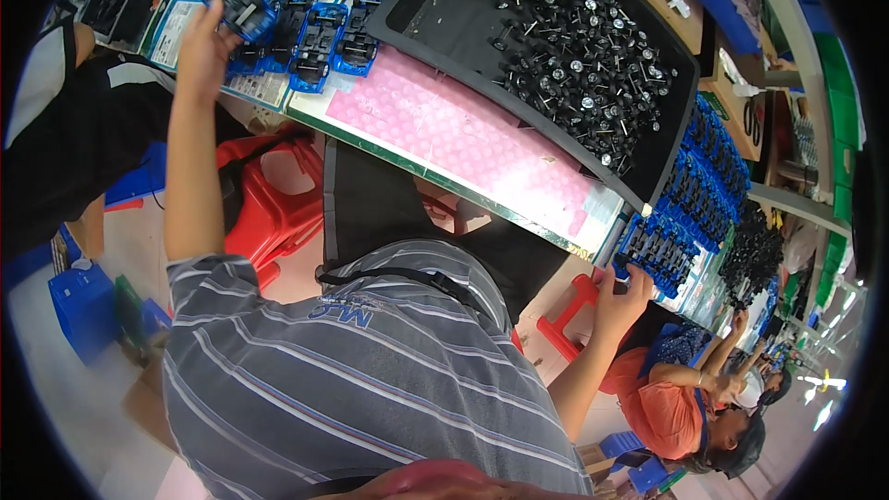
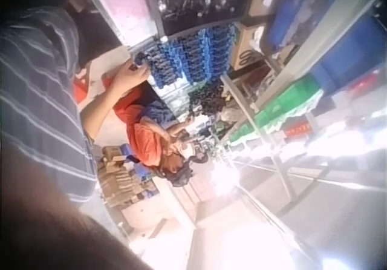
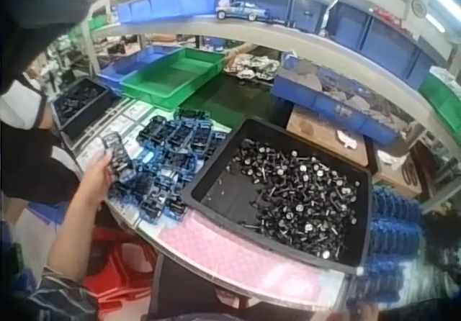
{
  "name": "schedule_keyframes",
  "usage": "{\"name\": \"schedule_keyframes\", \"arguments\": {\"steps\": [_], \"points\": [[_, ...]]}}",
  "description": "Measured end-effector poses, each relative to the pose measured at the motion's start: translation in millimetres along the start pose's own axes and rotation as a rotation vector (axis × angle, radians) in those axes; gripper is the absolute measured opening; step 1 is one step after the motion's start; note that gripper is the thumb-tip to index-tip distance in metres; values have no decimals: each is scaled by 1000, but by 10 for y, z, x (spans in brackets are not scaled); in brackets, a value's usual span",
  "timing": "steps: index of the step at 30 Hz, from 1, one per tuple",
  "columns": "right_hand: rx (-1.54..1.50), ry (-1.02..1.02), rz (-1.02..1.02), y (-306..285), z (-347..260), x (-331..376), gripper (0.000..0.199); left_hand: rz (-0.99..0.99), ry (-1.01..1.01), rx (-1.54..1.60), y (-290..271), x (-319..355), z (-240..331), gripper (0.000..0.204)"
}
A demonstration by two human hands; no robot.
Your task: The person adjusts a waist strap, then repeatedly picks up toy car chassis, takes wheel axles from a tray, and inserts the axles into each chassis by hand before placing them aside.
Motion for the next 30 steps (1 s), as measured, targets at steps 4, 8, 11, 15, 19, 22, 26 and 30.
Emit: {"name": "schedule_keyframes", "arguments": {"steps": [4, 8, 11, 15, 19, 22, 26, 30], "points": [[43, -43, 0, 66, 21, 51, 30, 147, 3, -187, -526, -749, 159, 39], [47, -12, 8, 94, -17, 43, 29, 183, -110, -335, -985, -1326, 55, 35], [57, 6, 10, 80, -71, 54, 27, 193, -137, -335, -858, -1409, 32, 36], [59, 4, 67, -8, -160, 64, 22, 120, 33, -192, -238, -988, 159, 41], [-83, 9, 135, -166, -596, -55, 14, -143, 8, -77, 394, -170, 174, 44], [-307, -126, 153, -44, -933, -202, 11, -240, 15, 161, 1139, 495, 152, 37], [-610, -397, -24, 85, -1760, -419, 20, -333, -104, 211, 1580, 1053, -10, 39], [-944, -451, -315, 267, -2290, -544, 33, -416, -180, 209, 1880, 1427, -121, 39]]}}
Point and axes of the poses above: each hand's wrist, its own x-axis away from the middle knuckle, its own y-axis out of the palm, z = x × y, the point moved 2 cm from there along -x, towards the middle knuckle, and after that the axes turned 7 degrees about -z, right-handed, at the moved point
